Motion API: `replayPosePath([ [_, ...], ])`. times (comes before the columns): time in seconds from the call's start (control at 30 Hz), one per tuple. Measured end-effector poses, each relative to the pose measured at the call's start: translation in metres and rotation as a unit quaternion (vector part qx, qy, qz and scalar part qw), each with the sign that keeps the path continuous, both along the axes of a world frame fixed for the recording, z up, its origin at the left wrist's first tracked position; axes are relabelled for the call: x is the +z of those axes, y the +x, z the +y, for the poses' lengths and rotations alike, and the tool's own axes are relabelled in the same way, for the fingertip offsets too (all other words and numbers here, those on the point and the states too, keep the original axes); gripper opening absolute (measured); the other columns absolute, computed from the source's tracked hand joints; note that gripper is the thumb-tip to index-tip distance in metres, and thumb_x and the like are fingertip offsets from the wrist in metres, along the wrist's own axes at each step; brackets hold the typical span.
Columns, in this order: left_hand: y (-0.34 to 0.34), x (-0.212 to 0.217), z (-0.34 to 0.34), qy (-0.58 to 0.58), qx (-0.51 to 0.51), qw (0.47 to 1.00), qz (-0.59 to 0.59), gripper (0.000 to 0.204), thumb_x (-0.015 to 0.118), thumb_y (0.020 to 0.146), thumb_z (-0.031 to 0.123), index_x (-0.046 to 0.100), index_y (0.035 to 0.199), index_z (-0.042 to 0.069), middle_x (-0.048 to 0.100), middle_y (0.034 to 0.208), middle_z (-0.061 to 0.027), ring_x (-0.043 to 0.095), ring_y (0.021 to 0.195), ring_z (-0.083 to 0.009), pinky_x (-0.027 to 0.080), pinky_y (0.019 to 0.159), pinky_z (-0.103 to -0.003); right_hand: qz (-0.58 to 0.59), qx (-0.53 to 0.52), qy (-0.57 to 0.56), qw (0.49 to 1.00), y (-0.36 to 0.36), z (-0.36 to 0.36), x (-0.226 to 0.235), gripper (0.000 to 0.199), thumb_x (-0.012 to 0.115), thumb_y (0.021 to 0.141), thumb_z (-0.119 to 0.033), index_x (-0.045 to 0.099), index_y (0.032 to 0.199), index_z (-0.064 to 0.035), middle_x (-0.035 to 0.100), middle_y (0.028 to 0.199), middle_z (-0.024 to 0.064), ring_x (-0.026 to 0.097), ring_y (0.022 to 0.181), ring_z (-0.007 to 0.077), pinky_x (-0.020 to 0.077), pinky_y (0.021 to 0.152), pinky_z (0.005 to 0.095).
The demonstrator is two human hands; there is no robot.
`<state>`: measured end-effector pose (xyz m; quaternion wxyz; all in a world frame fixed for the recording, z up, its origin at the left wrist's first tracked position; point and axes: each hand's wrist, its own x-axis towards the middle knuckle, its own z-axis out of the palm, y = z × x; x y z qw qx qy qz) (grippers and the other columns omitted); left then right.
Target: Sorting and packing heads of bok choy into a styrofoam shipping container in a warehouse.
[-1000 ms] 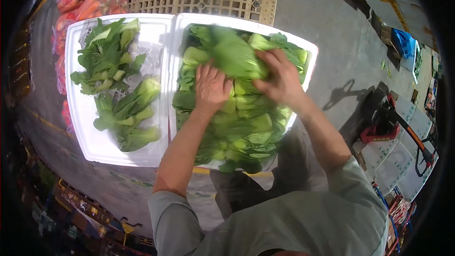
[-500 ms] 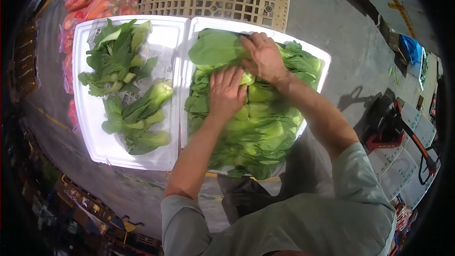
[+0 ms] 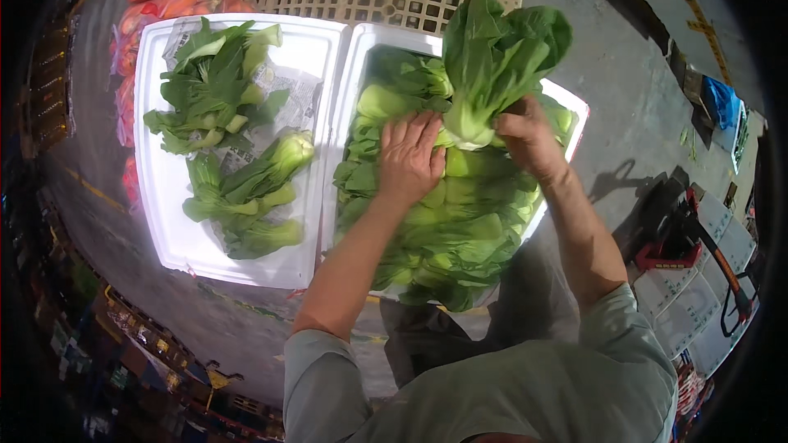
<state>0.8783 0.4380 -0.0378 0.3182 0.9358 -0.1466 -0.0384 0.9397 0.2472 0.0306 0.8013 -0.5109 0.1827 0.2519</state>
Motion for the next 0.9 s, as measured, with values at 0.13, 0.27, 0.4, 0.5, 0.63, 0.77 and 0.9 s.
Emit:
replayPosePath([
  [0.13,-0.009,-0.009,0.007,0.018,-0.007,1.0,0.013,0.043,0.057,0.078,0.021,0.057,0.119,0.005,0.057,0.121,-0.0139,0.049,0.115,-0.0342,0.031,0.103,-0.051,0.151,-0.154,0.231,0.949,-0.028,0.05,-0.006,0.045,0.064,0.073,-0.002,0.051,0.116,0.0017,0.06,0.111,0.0114,0.056,0.105,0.0253,0.042,0.099,0.0411],
  [0.27,-0.002,0.005,-0.002,0.153,-0.064,0.973,0.161,0.056,0.05,0.09,0.034,0.037,0.138,0.008,0.036,0.142,-0.0151,0.032,0.134,-0.0246,0.019,0.113,-0.046,0.202,-0.351,0.302,0.863,-0.033,0.109,-0.022,0.034,0.059,0.08,-0.004,0.051,0.113,0.0023,0.054,0.113,0.0123,0.046,0.115,0.0264,0.03,0.11,0.0436],
  [0.4,-0.014,-0.021,0.005,0.145,-0.057,0.986,0.063,0.058,0.052,0.089,0.034,0.037,0.138,0.007,0.038,0.141,-0.0147,0.034,0.132,-0.0264,0.02,0.112,-0.046,0.257,-0.316,0.291,0.866,-0.037,0.145,-0.026,0.033,0.057,0.08,-0.003,0.052,0.112,0.0024,0.054,0.106,0.0112,0.052,0.103,0.0277,0.0335,0.107,0.0398],
  [0.5,-0.027,-0.036,0.018,0.145,-0.039,0.989,0.011,0.059,0.053,0.088,0.034,0.037,0.138,0.006,0.039,0.14,-0.0145,0.036,0.13,-0.0277,0.02,0.112,-0.046,0.17,-0.089,0.138,0.972,-0.042,0.138,0.008,0.028,0.055,0.08,-0.003,0.056,0.108,0.0008,0.055,0.105,0.011,0.055,0.096,0.0287,0.0375,0.102,0.0385],
  [0.63,-0.007,-0.006,0.004,0.032,-0.021,0.999,0.02,0.046,0.056,0.083,0.021,0.048,0.126,0.005,0.049,0.124,-0.0144,0.043,0.119,-0.0313,0.028,0.105,-0.049,-0.278,0.147,-0.316,0.895,-0.014,0.082,0.007,0.033,0.061,0.074,-0.005,0.061,0.107,-0.0018,0.057,0.111,0.0138,0.055,0.098,0.0301,0.0434,0.092,0.0383],
  [0.77,-0.003,-0.01,0.002,0.007,-0.015,0.999,-0.038,0.045,0.06,0.076,0.02,0.055,0.116,0.001,0.054,0.114,-0.0165,0.049,0.111,-0.0358,0.034,0.099,-0.052,-0.457,0.286,-0.604,0.588,0.024,0.065,-0.037,0.043,0.061,0.073,-0.01,0.057,0.115,-0.005,0.054,0.117,0.0154,0.051,0.104,0.0303,0.0428,0.088,0.042],
  [0.9,-0.002,-0.005,0.001,-0.013,-0.01,1.0,-0.025,0.043,0.062,0.075,0.019,0.056,0.113,0.0,0.055,0.113,-0.0173,0.049,0.112,-0.0365,0.034,0.098,-0.051,-0.439,0.32,-0.667,0.51,0.031,0.065,-0.062,0.036,0.06,0.072,-0.013,0.058,0.107,-0.003,0.056,0.097,0.0113,0.054,0.093,0.0251,0.0486,0.075,0.0364],
])
